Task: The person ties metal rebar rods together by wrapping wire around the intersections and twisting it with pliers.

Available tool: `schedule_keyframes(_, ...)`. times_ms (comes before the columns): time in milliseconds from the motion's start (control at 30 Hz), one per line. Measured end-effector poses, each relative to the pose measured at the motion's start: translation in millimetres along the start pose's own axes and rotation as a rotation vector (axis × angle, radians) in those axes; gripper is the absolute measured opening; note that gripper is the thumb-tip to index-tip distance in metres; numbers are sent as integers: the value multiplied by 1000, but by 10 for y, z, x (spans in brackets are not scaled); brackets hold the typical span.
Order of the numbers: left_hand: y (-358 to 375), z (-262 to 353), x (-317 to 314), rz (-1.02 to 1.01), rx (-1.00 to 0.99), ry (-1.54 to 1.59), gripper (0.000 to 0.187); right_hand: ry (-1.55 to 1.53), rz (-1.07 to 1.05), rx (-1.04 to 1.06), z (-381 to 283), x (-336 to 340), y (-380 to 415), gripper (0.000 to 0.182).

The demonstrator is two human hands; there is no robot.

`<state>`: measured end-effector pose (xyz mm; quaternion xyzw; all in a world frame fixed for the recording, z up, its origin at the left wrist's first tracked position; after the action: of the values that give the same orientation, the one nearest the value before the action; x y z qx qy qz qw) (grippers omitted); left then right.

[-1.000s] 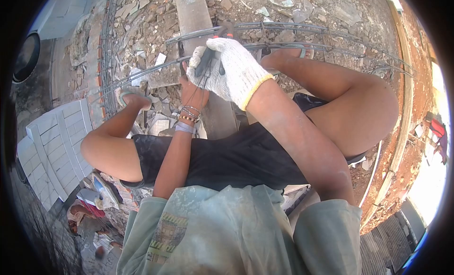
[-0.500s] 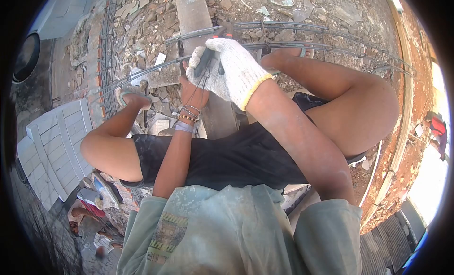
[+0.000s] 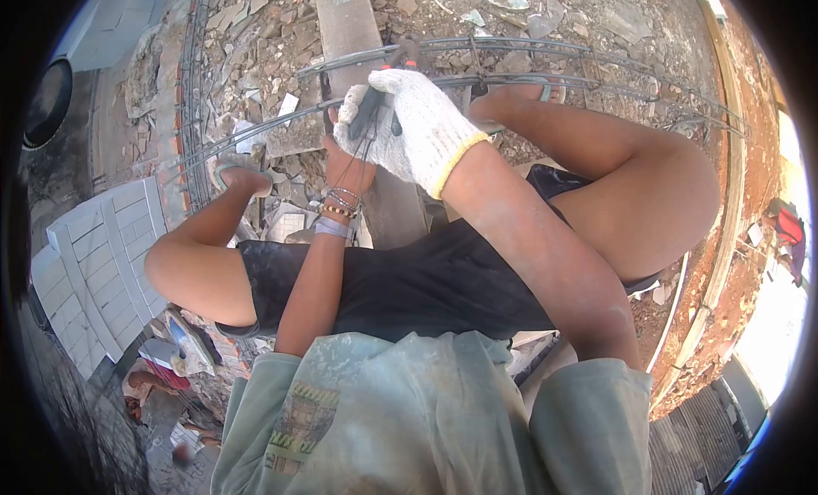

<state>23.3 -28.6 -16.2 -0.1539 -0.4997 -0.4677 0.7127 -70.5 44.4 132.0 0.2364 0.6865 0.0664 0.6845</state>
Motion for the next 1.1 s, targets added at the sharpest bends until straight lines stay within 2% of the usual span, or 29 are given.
schedule_keyframes(733,4,2,-6,32,-14,1,106,-1,-75,-29,56,36,1,9)
schedule_keyframes(833,-5,3,-29,31,-27,-40,107,-6,-61,-40,57,35,18,10)
schedule_keyframes(933,-4,-2,-32,10,-11,-17,107,-25,50,-33,62,72,59,9)
schedule_keyframes(1100,0,24,-4,28,-19,-15,108,-92,58,-50,108,111,38,8)
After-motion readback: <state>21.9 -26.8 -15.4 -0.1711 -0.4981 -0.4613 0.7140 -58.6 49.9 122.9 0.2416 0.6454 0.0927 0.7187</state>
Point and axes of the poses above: each hand's wrist, its own y-axis away from the middle knuckle, its own x-axis out of the back of the hand, z = x × y, the point moved 9 cm from there along -y, towards the middle knuckle, and after that the axes turned 8 degrees about -z, right-handed, at the moved point
